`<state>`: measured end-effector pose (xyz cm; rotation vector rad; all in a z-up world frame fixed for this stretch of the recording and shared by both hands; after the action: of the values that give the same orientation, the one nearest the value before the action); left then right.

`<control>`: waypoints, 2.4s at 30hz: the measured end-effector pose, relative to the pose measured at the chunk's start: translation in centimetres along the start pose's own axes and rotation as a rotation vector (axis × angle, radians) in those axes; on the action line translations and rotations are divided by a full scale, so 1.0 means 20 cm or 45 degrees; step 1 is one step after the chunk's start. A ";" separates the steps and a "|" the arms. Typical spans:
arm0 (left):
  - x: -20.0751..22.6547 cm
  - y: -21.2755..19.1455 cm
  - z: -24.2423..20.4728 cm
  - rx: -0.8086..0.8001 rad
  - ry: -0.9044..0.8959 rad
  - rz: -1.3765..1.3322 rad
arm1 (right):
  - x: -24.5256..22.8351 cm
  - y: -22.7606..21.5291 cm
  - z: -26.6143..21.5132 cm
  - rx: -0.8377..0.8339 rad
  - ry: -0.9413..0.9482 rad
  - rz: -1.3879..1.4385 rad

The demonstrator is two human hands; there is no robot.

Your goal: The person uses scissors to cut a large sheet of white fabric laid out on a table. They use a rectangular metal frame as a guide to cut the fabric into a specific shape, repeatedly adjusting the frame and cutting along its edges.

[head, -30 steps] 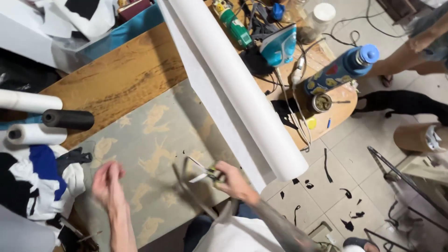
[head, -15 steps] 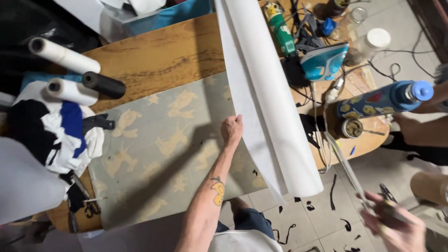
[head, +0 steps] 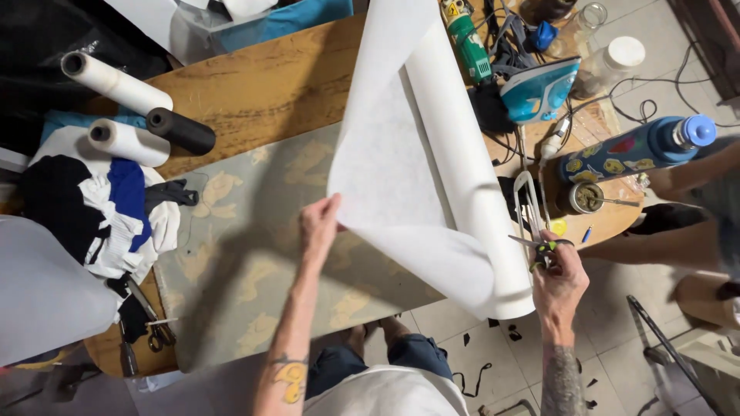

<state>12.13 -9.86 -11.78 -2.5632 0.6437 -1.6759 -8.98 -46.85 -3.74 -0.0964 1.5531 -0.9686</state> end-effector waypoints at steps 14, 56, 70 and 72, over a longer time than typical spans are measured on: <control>-1.21 -0.59 0.27 0.257 -0.465 0.279 | -0.24 -0.01 -0.24 -0.056 -0.285 -0.253; -1.02 -0.74 0.40 0.499 -0.210 0.081 | 0.20 0.73 0.79 -0.683 0.544 -0.139; 0.17 1.03 0.50 -0.376 -0.518 -0.657 | 0.42 0.76 0.88 -0.649 0.614 0.368; 0.28 1.11 0.49 -0.415 -0.593 -0.619 | 0.42 0.80 0.87 -0.769 0.584 0.238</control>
<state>15.30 -34.15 -16.18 -3.3926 0.2932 -1.0198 11.05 -50.27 -18.53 -0.1560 2.1999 -0.3577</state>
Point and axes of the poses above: each hand's wrist, its own z-axis towards the middle knuckle, its own y-axis out of the palm, x = y × z, the point moved 6 cm from there along z, towards the middle knuckle, and after that the axes turned 13 degrees about -x, right-handed, at the moved point
